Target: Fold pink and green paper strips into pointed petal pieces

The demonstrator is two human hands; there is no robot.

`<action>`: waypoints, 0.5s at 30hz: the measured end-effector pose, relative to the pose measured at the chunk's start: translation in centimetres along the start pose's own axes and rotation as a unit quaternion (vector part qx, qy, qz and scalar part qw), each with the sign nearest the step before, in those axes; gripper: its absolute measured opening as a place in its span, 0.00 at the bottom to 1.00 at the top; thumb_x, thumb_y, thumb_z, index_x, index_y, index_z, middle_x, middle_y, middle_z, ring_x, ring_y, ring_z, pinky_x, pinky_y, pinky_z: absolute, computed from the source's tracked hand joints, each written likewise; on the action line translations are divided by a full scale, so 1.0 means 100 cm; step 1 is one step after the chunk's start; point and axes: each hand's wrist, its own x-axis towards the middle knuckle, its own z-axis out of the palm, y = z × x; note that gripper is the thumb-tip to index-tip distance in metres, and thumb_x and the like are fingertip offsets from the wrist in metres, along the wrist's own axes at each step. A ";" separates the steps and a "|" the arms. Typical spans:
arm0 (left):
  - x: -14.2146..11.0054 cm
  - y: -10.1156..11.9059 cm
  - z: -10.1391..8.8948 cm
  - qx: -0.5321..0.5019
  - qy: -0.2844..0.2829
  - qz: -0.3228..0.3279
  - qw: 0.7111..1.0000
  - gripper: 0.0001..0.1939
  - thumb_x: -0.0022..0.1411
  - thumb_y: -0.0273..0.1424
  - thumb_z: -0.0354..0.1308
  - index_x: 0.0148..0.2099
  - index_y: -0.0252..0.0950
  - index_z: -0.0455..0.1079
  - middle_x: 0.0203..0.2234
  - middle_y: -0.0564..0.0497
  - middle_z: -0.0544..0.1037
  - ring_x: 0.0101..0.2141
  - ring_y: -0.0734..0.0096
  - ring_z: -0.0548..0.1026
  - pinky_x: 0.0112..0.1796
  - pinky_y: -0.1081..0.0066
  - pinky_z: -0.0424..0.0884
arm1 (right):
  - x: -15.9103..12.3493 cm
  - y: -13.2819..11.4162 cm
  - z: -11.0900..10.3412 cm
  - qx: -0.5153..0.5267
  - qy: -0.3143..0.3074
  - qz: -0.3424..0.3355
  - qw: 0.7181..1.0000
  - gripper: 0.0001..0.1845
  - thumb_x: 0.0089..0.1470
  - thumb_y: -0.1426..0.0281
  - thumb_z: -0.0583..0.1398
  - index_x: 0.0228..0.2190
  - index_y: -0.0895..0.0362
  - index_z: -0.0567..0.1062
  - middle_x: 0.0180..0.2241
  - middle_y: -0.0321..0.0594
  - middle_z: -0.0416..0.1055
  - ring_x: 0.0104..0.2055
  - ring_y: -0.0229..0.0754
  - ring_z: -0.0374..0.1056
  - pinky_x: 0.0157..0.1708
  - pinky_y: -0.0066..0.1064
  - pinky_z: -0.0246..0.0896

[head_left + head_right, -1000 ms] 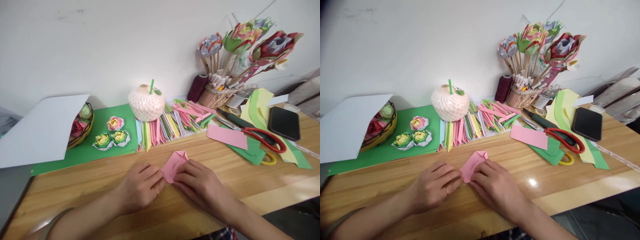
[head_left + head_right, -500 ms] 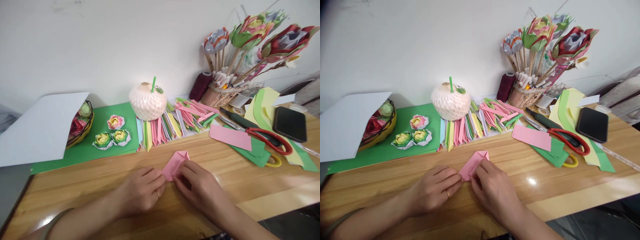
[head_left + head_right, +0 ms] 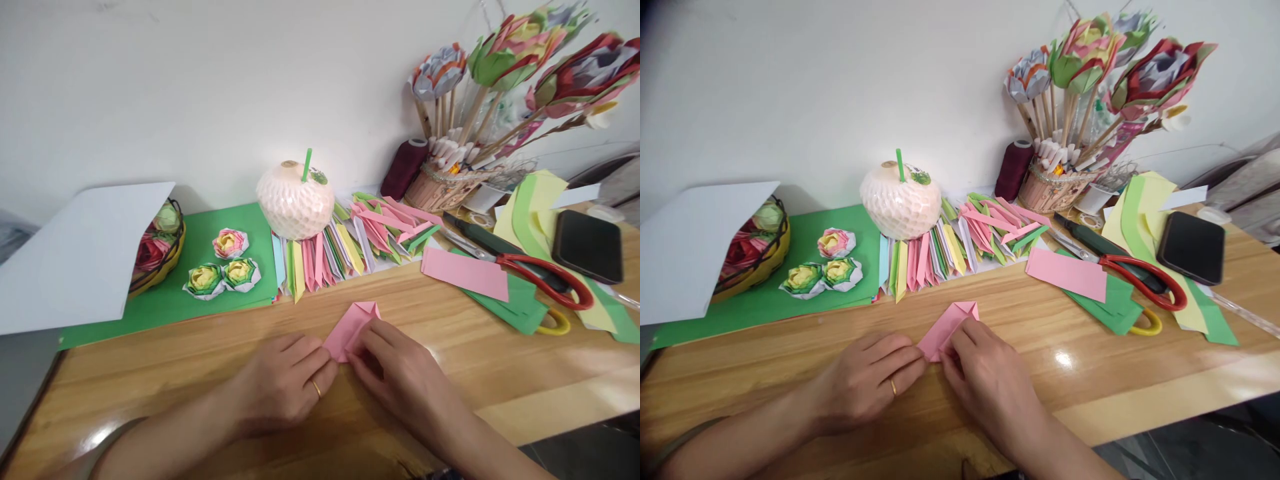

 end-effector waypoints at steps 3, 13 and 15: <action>0.000 0.001 0.002 0.010 -0.019 0.003 1.000 0.14 0.69 0.22 0.43 0.40 0.29 0.71 0.25 0.49 0.74 0.30 0.69 0.72 0.28 0.69 0.67 | -0.002 -0.001 0.000 -0.007 0.000 -0.001 1.000 0.07 0.55 0.76 0.54 0.25 0.57 0.67 0.26 0.38 0.66 0.26 0.40 0.64 0.24 0.29 0.57; -0.004 -0.001 0.008 0.065 -0.039 -0.001 0.997 0.09 0.68 0.25 0.49 0.40 0.32 0.71 0.30 0.50 0.74 0.33 0.67 0.69 0.35 0.65 0.65 | -0.013 0.009 -0.013 -0.012 -0.016 -0.139 0.990 0.12 0.58 0.77 0.51 0.37 0.56 0.73 0.31 0.40 0.68 0.33 0.42 0.62 0.33 0.33 0.59; -0.004 -0.004 0.006 0.098 -0.026 -0.007 0.995 0.10 0.68 0.24 0.48 0.41 0.31 0.71 0.32 0.47 0.75 0.35 0.65 0.69 0.36 0.64 0.65 | -0.013 0.009 -0.015 -0.043 -0.021 -0.150 0.988 0.12 0.58 0.75 0.52 0.40 0.57 0.73 0.31 0.41 0.69 0.34 0.43 0.62 0.35 0.36 0.60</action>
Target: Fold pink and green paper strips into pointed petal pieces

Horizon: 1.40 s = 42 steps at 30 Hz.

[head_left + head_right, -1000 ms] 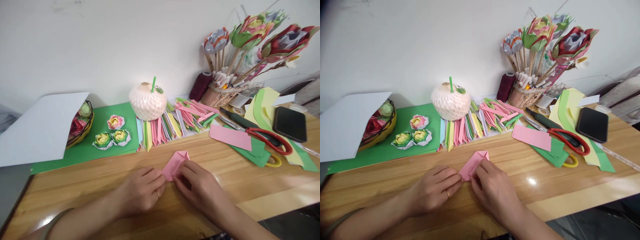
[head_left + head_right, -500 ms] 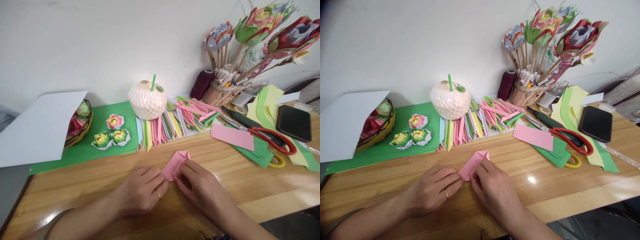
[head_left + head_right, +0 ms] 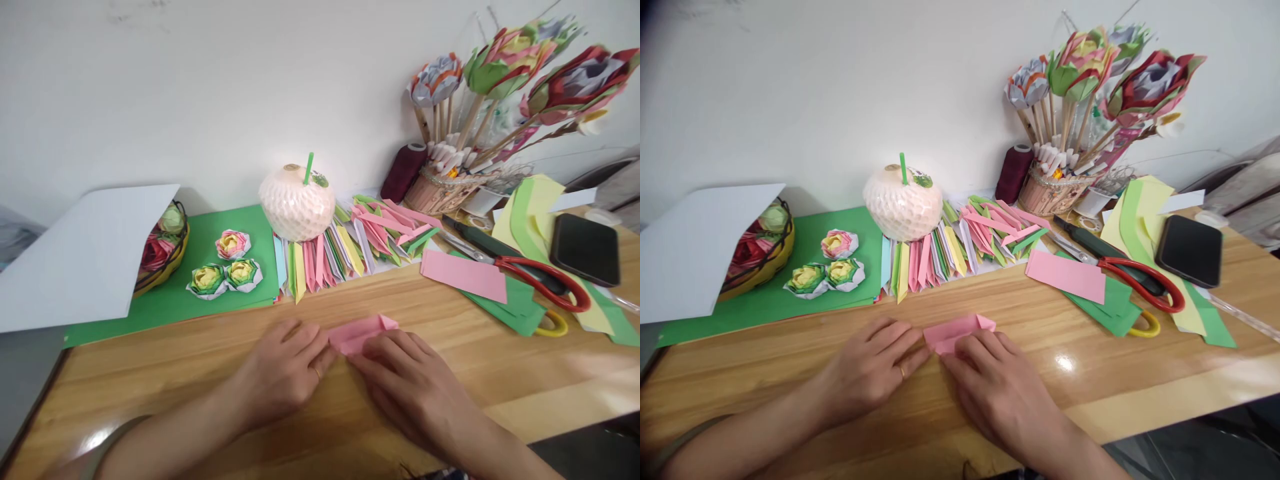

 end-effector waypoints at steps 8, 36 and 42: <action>-0.003 -0.004 0.003 -0.010 -0.016 -0.045 0.999 0.19 0.70 0.24 0.37 0.47 0.24 0.69 0.37 0.41 0.75 0.37 0.62 0.70 0.37 0.63 0.67 | 0.017 -0.018 0.010 -0.044 -0.039 0.057 0.997 0.26 0.53 0.60 0.61 0.50 0.62 0.68 0.39 0.47 0.70 0.41 0.49 0.65 0.43 0.46 0.64; -0.004 -0.026 0.005 -0.040 -0.005 0.023 0.999 0.13 0.69 0.22 0.46 0.47 0.27 0.70 0.45 0.46 0.77 0.41 0.62 0.71 0.42 0.58 0.69 | 0.033 0.017 0.012 0.012 0.019 0.118 0.993 0.08 0.57 0.77 0.55 0.34 0.58 0.74 0.29 0.40 0.72 0.30 0.40 0.68 0.29 0.28 0.61; -0.001 -0.026 0.003 -0.036 0.002 0.022 0.999 0.14 0.70 0.22 0.44 0.47 0.28 0.71 0.43 0.46 0.78 0.41 0.64 0.72 0.41 0.60 0.71 | 0.024 0.017 0.008 -0.004 0.026 0.008 1.000 0.14 0.62 0.76 0.49 0.43 0.60 0.73 0.34 0.45 0.72 0.36 0.42 0.67 0.33 0.31 0.66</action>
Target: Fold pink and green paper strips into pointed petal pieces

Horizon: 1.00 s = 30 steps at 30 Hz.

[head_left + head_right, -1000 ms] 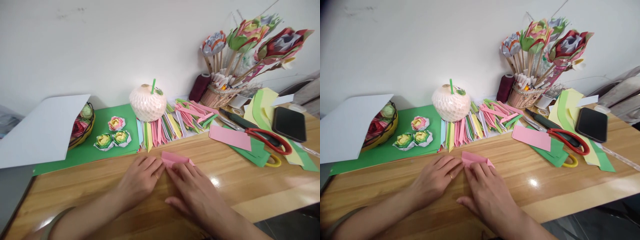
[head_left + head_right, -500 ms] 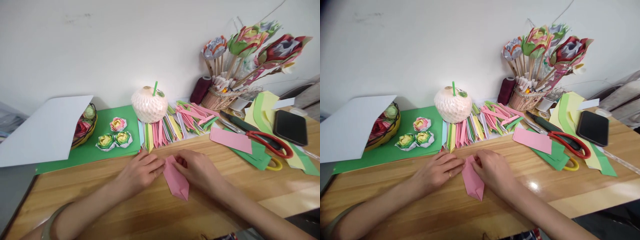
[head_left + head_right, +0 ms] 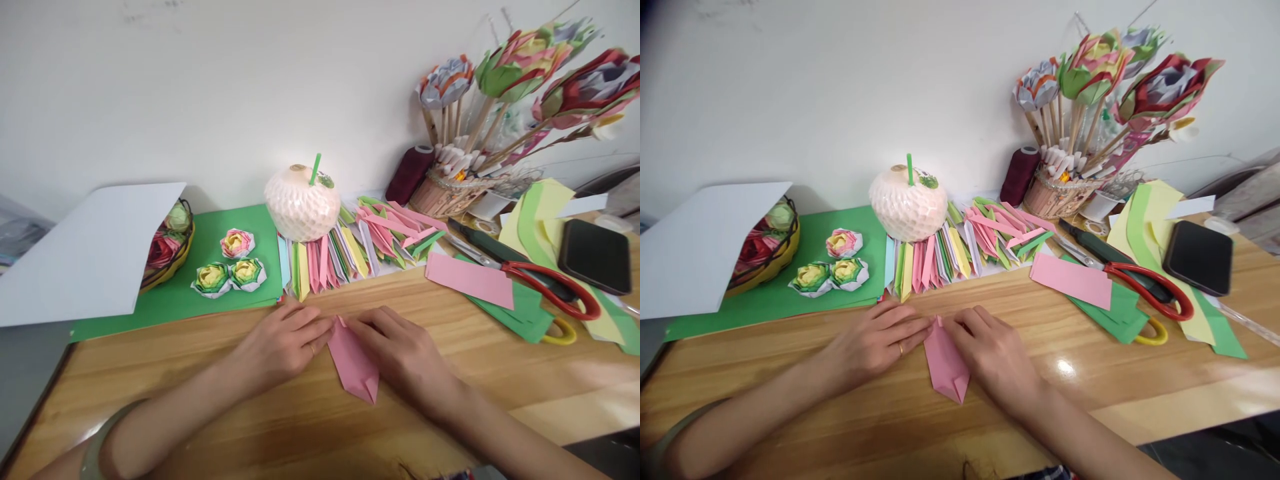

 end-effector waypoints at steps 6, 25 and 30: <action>0.001 0.000 0.001 -0.010 -0.003 0.005 1.000 0.12 0.69 0.21 0.46 0.47 0.25 0.70 0.41 0.44 0.78 0.41 0.61 0.74 0.39 0.59 0.73 | 0.002 0.001 -0.005 -0.011 -0.043 -0.022 0.999 0.14 0.63 0.74 0.48 0.41 0.62 0.73 0.33 0.45 0.71 0.34 0.43 0.65 0.31 0.32 0.65; -0.001 -0.014 0.005 -0.052 -0.043 0.028 0.997 0.15 0.71 0.24 0.43 0.51 0.30 0.70 0.49 0.49 0.75 0.57 0.60 0.64 0.53 0.59 0.67 | 0.002 0.004 -0.004 0.011 -0.058 -0.034 0.998 0.20 0.65 0.72 0.43 0.42 0.63 0.72 0.33 0.46 0.70 0.33 0.44 0.62 0.30 0.34 0.63; -0.003 -0.013 0.007 -0.055 -0.041 0.020 0.997 0.16 0.70 0.23 0.42 0.50 0.28 0.70 0.48 0.48 0.75 0.57 0.55 0.63 0.51 0.56 0.69 | 0.000 0.006 -0.008 0.007 -0.080 -0.035 0.996 0.17 0.64 0.73 0.45 0.45 0.63 0.71 0.36 0.46 0.69 0.35 0.44 0.62 0.33 0.35 0.64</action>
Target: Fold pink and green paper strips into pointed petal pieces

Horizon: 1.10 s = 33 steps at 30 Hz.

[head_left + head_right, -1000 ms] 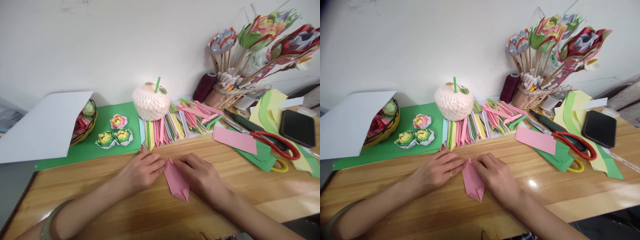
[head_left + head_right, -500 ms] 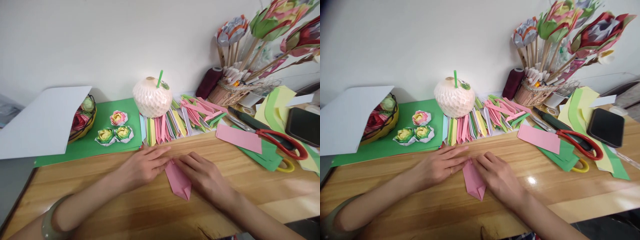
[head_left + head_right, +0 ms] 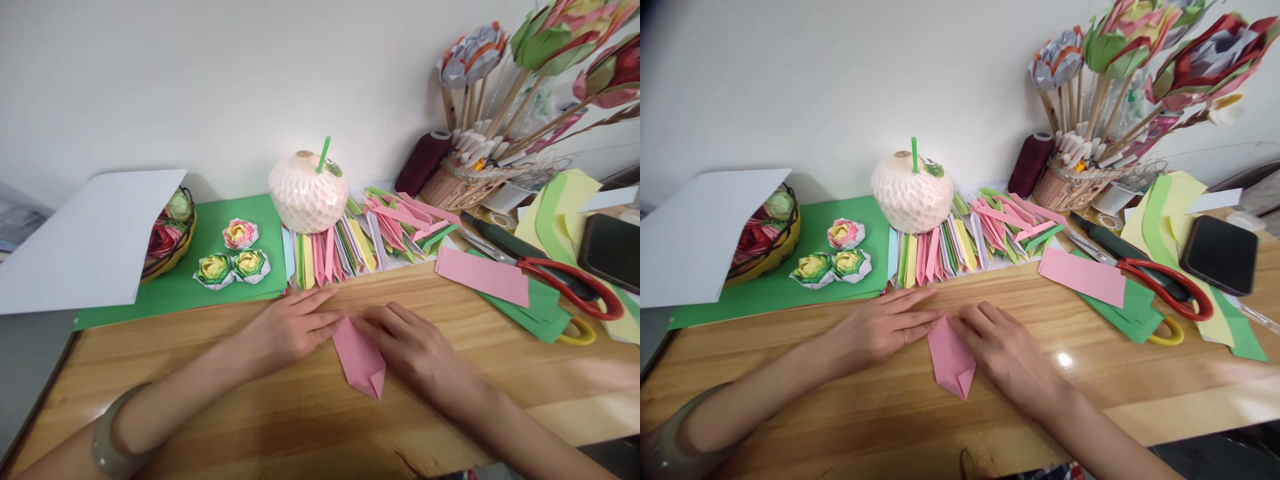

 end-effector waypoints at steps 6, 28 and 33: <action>-0.001 0.002 0.001 -0.002 -0.010 -0.014 1.000 0.17 0.69 0.21 0.42 0.51 0.30 0.70 0.49 0.49 0.75 0.57 0.54 0.63 0.51 0.54 0.67 | -0.014 0.005 -0.011 -0.029 -0.022 -0.015 0.999 0.17 0.64 0.73 0.45 0.43 0.61 0.71 0.36 0.46 0.71 0.34 0.44 0.63 0.33 0.37 0.64; 0.015 0.034 -0.005 0.089 0.093 -0.022 0.991 0.16 0.68 0.20 0.44 0.33 0.30 0.72 0.29 0.48 0.79 0.32 0.67 0.75 0.32 0.69 0.71 | -0.034 0.013 -0.005 -0.028 0.097 0.025 0.995 0.12 0.60 0.75 0.53 0.43 0.56 0.72 0.38 0.44 0.73 0.39 0.43 0.67 0.36 0.35 0.65; 0.016 0.036 -0.003 0.100 0.068 -0.029 0.992 0.16 0.69 0.21 0.43 0.35 0.30 0.71 0.28 0.48 0.78 0.31 0.68 0.75 0.30 0.69 0.71 | -0.025 0.022 0.000 -0.003 0.125 0.073 0.989 0.09 0.61 0.71 0.54 0.34 0.58 0.74 0.33 0.43 0.72 0.35 0.41 0.66 0.33 0.33 0.64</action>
